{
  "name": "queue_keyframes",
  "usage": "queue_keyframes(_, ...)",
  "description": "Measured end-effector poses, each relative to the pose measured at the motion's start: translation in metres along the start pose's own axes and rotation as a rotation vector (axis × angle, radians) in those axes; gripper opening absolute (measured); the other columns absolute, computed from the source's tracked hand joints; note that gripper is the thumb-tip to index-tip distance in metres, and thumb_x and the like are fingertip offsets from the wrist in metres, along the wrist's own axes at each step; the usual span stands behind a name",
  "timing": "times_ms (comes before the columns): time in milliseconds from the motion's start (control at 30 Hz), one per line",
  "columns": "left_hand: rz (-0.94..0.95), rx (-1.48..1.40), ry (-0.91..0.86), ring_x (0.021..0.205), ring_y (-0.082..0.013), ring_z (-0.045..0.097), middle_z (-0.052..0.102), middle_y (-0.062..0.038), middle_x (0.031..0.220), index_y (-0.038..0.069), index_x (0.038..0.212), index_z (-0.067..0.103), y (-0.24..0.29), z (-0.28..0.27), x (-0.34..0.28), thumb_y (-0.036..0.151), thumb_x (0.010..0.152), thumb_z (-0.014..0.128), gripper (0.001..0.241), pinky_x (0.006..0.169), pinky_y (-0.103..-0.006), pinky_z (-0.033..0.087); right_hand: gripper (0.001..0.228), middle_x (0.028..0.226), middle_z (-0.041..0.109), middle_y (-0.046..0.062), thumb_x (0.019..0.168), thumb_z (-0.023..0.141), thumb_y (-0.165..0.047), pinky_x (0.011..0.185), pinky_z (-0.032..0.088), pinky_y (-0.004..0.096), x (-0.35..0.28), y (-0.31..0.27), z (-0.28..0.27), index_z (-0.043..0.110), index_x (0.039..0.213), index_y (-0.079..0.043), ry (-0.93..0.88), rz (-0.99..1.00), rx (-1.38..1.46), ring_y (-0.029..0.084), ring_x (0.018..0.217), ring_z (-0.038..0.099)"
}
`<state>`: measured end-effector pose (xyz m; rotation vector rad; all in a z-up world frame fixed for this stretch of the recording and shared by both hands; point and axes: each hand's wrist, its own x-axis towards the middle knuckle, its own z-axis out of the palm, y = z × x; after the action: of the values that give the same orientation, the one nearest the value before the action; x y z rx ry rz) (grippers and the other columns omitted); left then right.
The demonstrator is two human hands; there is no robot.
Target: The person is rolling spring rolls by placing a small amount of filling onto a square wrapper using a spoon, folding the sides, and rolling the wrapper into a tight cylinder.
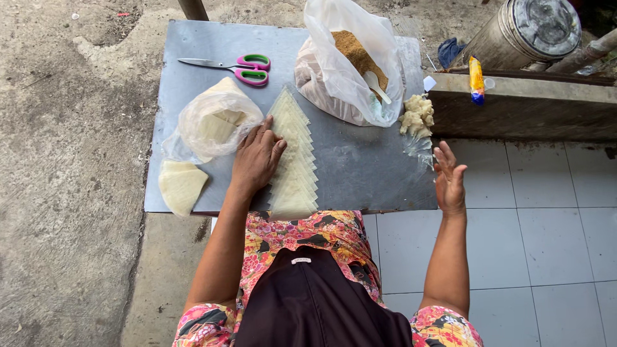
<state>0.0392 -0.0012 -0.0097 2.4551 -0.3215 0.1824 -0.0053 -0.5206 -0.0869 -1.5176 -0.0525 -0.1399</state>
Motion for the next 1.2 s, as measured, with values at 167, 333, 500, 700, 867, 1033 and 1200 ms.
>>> queue_keyframes(167, -0.008, 0.012, 0.005, 0.144, -0.0360, 0.041, 0.042, -0.014, 0.161, 0.009, 0.110, 0.061, 0.005, -0.003, 0.000, 0.043, 0.108, 0.043, 0.038, 0.115, -0.0523, 0.030, 0.081, 0.169, 0.033, 0.002, 0.103, 0.020, -0.072, 0.131, 0.011, 0.043, 0.020, 0.006, 0.010, 0.054, 0.148, -0.014, -0.065, -0.029, -0.097, 0.020, 0.160, 0.022)
queue_keyframes(333, -0.036, 0.001, -0.008, 0.145, -0.0340, 0.041, 0.042, -0.012, 0.161, 0.009, 0.111, 0.062, 0.006, -0.004, 0.000, 0.044, 0.108, 0.042, 0.040, 0.115, -0.0535, 0.030, 0.078, 0.169, 0.032, 0.003, 0.106, 0.014, -0.066, 0.133, 0.014, 0.045, 0.024, 0.022, 0.007, 0.048, 0.154, -0.015, -0.058, -0.059, -0.163, 0.021, 0.160, 0.022)
queue_keyframes(500, -0.020, 0.047, 0.007, 0.145, -0.0344, 0.039, 0.042, -0.012, 0.161, 0.009, 0.111, 0.063, 0.006, -0.002, 0.001, 0.046, 0.108, 0.040, 0.043, 0.115, -0.0535, 0.029, 0.077, 0.168, 0.033, 0.004, 0.107, 0.010, -0.063, 0.131, 0.020, 0.044, 0.011, 0.031, 0.002, 0.046, 0.155, -0.014, -0.027, -0.097, -0.244, 0.021, 0.159, 0.025)
queue_keyframes(700, -0.025, 0.048, -0.001, 0.145, -0.0339, 0.040, 0.043, -0.012, 0.161, 0.009, 0.109, 0.063, 0.007, -0.002, 0.000, 0.045, 0.109, 0.040, 0.043, 0.115, -0.0530, 0.030, 0.079, 0.165, 0.038, 0.007, 0.104, 0.022, -0.070, 0.131, 0.022, 0.045, -0.001, 0.012, 0.011, 0.047, 0.154, -0.014, 0.034, -0.071, -0.266, 0.025, 0.157, 0.029)
queue_keyframes(867, -0.012, -0.009, 0.021, 0.144, -0.0330, 0.043, 0.046, -0.012, 0.159, 0.009, 0.109, 0.064, 0.005, -0.005, -0.003, 0.042, 0.109, 0.040, 0.041, 0.116, -0.0499, 0.031, 0.075, 0.150, 0.052, 0.008, 0.104, 0.023, -0.070, 0.125, 0.031, 0.043, -0.020, 0.011, 0.005, 0.057, 0.140, -0.013, 0.171, 0.008, -0.501, 0.027, 0.146, 0.044)
queue_keyframes(1033, 0.020, -0.081, 0.078, 0.142, -0.0348, 0.045, 0.052, -0.014, 0.154, 0.009, 0.111, 0.067, 0.002, -0.005, -0.002, 0.038, 0.109, 0.042, 0.039, 0.115, -0.0484, 0.033, 0.055, 0.132, 0.056, 0.013, 0.118, 0.033, -0.046, 0.116, 0.038, 0.043, -0.047, 0.021, -0.001, 0.073, 0.117, -0.009, 0.513, -0.009, -0.821, 0.027, 0.129, 0.048)
queue_keyframes(1200, 0.064, -0.166, 0.140, 0.136, -0.0352, 0.052, 0.057, -0.016, 0.148, 0.008, 0.112, 0.068, -0.004, -0.005, -0.002, 0.035, 0.109, 0.045, 0.036, 0.112, -0.0445, 0.040, 0.026, 0.124, 0.047, 0.009, 0.113, 0.047, -0.024, 0.097, 0.051, 0.037, -0.069, -0.018, 0.039, 0.063, 0.123, -0.006, 0.851, -0.127, -0.684, 0.018, 0.111, 0.055)
